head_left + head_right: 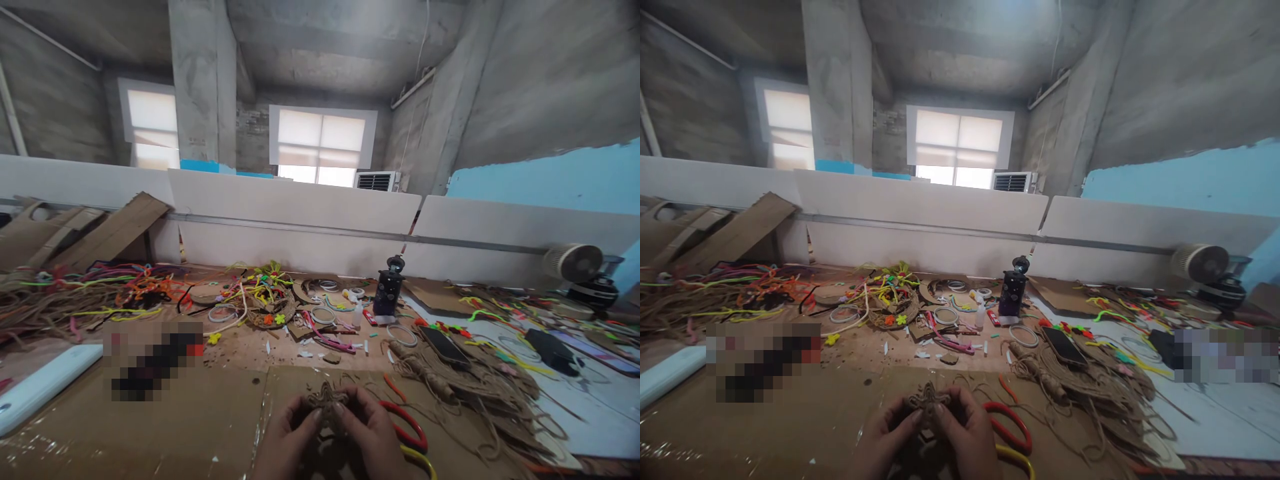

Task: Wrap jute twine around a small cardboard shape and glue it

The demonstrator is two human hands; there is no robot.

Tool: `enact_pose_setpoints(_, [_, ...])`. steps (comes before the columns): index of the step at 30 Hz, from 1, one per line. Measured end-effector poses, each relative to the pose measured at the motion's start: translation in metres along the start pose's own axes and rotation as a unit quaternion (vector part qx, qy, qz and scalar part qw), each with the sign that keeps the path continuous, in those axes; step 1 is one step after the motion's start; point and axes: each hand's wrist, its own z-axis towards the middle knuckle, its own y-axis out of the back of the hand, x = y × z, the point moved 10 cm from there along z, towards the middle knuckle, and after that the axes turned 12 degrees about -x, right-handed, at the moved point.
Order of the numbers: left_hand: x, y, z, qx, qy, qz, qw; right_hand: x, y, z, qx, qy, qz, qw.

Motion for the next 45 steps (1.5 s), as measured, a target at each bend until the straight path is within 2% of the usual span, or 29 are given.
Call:
enact_pose_setpoints(3, [0.003,0.003,0.001,-0.010,0.010,0.005,1.000,-0.002,0.005,0.002,-0.028,0.010,0.017,0.999])
enact_pose_setpoints(13, [0.004,0.009,0.001,-0.025,0.015,0.021,0.999,-0.008,0.000,-0.003,-0.012,0.015,-0.011,1.000])
enact_pose_setpoints(17, [0.004,0.013,0.003,-0.046,0.012,0.010,0.999,-0.012,0.002,-0.004,-0.042,0.035,-0.011,0.998])
enact_pose_setpoints(26, [0.004,0.010,0.003,-0.043,0.015,0.011,0.999,-0.013,0.001,-0.001,-0.020,0.006,0.015,1.000])
enact_pose_setpoints(31, [-0.002,0.009,0.003,-0.034,-0.008,0.022,0.999,-0.009,0.001,-0.001,-0.018,0.019,-0.004,1.000])
enact_pose_setpoints(40, [-0.004,0.013,0.003,-0.065,-0.015,0.038,0.997,-0.010,-0.002,-0.009,-0.031,0.051,-0.023,0.998])
enact_pose_setpoints(45, [0.002,0.015,0.006,-0.065,-0.023,0.047,0.996,-0.009,-0.006,-0.010,-0.007,0.030,-0.010,0.999])
